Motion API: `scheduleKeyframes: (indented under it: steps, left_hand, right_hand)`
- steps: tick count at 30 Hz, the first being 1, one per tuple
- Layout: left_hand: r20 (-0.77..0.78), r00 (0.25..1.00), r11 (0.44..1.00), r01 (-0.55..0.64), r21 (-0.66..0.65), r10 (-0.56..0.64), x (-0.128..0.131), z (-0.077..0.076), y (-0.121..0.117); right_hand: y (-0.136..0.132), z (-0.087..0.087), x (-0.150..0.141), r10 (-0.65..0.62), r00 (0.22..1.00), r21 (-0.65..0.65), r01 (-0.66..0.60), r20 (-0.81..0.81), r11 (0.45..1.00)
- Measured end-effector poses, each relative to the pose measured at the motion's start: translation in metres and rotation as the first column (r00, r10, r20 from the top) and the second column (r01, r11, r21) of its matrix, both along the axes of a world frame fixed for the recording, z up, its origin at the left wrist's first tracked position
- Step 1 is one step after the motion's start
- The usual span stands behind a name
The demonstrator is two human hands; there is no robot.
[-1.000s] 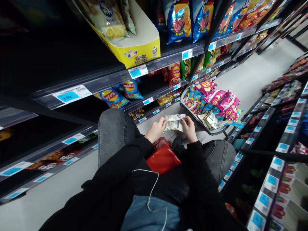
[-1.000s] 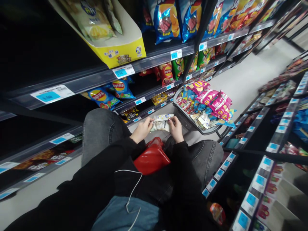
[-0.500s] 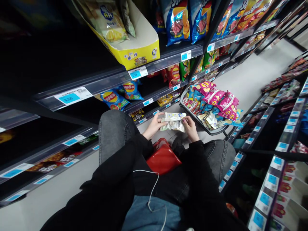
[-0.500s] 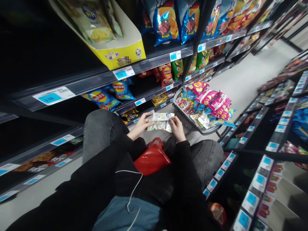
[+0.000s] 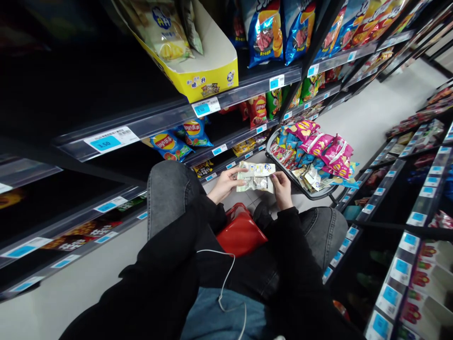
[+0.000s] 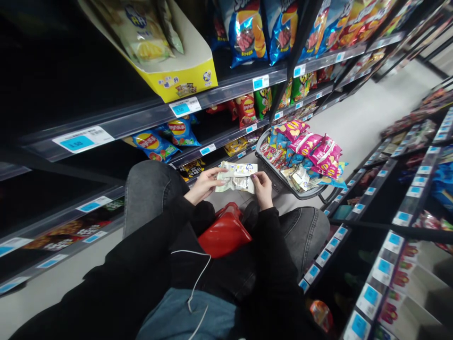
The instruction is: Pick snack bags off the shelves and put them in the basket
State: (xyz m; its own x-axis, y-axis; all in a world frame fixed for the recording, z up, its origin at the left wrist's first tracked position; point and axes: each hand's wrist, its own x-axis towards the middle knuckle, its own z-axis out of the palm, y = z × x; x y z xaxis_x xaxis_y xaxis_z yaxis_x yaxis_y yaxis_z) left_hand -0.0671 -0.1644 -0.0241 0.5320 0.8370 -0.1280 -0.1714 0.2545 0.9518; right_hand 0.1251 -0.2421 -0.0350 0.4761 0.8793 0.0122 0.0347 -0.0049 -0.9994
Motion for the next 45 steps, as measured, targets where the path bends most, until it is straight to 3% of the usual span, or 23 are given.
scheduleKeyframes:
  steps: [3,7,12,15,17,22,27,31,34,37,42,45]
  left_hand:
    - [-0.174,0.977,0.958,-0.072,0.279,0.125,-0.002,0.001,0.001]
    - [-0.258,0.942,0.817,-0.029,0.576,0.216,-0.006,0.006,0.002]
    - [-0.256,0.907,0.621,-0.008,0.784,0.335,-0.007,0.007,-0.002]
    - [-0.294,0.883,0.580,0.031,0.814,0.366,-0.004,0.008,-0.004]
    - [-0.334,0.865,0.597,0.050,0.801,0.376,-0.003,0.010,-0.004]
    - [-0.437,0.840,0.700,0.100,0.708,0.322,-0.002,0.010,-0.001]
    - [-0.480,0.839,0.793,0.100,0.601,0.258,-0.004,0.007,0.004]
    - [-0.442,0.891,0.897,0.111,0.428,0.101,-0.008,0.008,0.007]
    - [-0.277,0.959,0.969,0.124,0.215,-0.062,-0.011,0.008,0.011]
    - [-0.167,0.980,0.986,0.132,0.107,-0.113,-0.013,0.009,0.012]
    - [-0.277,0.959,0.948,0.137,0.288,-0.054,-0.015,0.012,0.006]
    - [-0.294,0.955,0.936,0.081,0.342,0.025,-0.016,0.010,0.003]
  right_hand:
    - [-0.001,0.001,-0.001,0.010,1.000,0.019,-0.011,0.016,1.000]
    - [-0.001,0.000,-0.002,0.017,1.000,-0.017,-0.017,-0.006,1.000]
    - [0.000,0.001,-0.007,-0.009,0.998,-0.034,0.012,0.070,0.999]
    - [0.000,0.003,-0.011,-0.072,0.992,-0.051,0.078,0.105,0.996]
    - [0.000,0.005,-0.013,-0.107,0.985,-0.054,0.115,0.138,0.992]
    - [0.001,0.007,-0.017,-0.166,0.964,-0.085,0.187,0.209,0.979]
    - [0.003,0.006,-0.018,-0.183,0.975,-0.104,0.196,0.128,0.975]
    - [0.002,0.010,-0.015,-0.089,0.995,-0.102,0.094,0.054,0.990]
    - [0.000,0.014,-0.011,-0.037,0.999,-0.086,0.035,-0.022,0.996]
    - [-0.001,0.017,-0.009,-0.008,0.991,-0.093,-0.005,-0.137,0.996]
    - [-0.003,0.021,-0.009,0.024,0.971,-0.126,-0.055,-0.237,0.991]
    - [-0.004,0.023,-0.009,0.053,0.963,-0.125,-0.089,-0.265,0.988]
